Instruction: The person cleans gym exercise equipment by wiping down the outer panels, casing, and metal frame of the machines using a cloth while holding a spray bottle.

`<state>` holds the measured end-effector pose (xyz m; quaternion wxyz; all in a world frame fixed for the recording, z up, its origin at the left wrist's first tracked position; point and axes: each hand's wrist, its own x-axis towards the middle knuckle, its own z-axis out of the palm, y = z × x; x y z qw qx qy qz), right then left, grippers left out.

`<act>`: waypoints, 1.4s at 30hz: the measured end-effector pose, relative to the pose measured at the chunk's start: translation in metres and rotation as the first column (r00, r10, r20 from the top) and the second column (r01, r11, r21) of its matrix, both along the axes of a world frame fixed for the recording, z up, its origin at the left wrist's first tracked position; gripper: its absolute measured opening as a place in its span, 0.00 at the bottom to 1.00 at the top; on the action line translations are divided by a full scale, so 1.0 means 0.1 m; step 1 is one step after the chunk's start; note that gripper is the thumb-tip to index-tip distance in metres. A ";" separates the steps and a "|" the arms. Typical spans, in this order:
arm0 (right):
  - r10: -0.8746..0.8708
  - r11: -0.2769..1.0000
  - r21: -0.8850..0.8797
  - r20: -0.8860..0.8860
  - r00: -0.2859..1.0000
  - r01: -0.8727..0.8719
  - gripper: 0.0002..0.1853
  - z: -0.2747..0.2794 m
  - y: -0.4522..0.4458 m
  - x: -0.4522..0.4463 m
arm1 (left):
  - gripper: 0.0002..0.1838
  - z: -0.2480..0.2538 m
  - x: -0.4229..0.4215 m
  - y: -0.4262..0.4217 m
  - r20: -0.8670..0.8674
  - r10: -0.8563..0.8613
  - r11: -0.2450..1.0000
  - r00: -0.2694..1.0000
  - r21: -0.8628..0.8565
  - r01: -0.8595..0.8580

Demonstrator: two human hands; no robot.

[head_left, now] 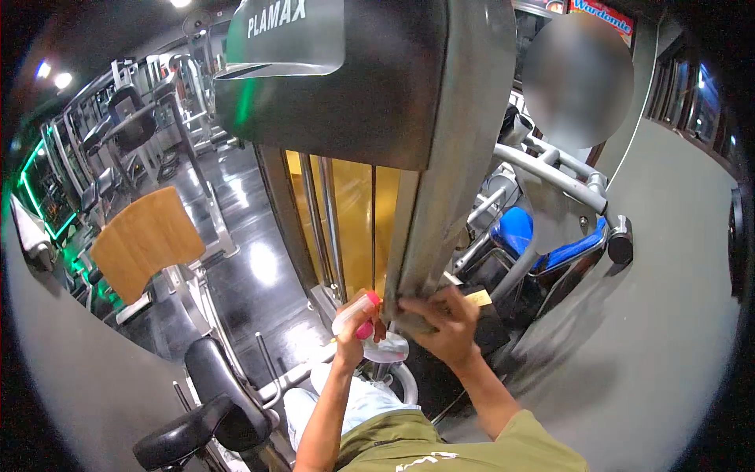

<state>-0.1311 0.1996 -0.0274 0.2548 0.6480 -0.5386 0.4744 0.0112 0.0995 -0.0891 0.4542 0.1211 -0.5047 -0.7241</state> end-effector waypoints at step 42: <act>-0.055 0.950 -0.313 -0.181 0.982 -0.004 0.16 0.40 -0.24 -0.22 | 0.09 0.89 0.40 -0.23 0.115 0.191 0.810 0.975 -0.579 -0.091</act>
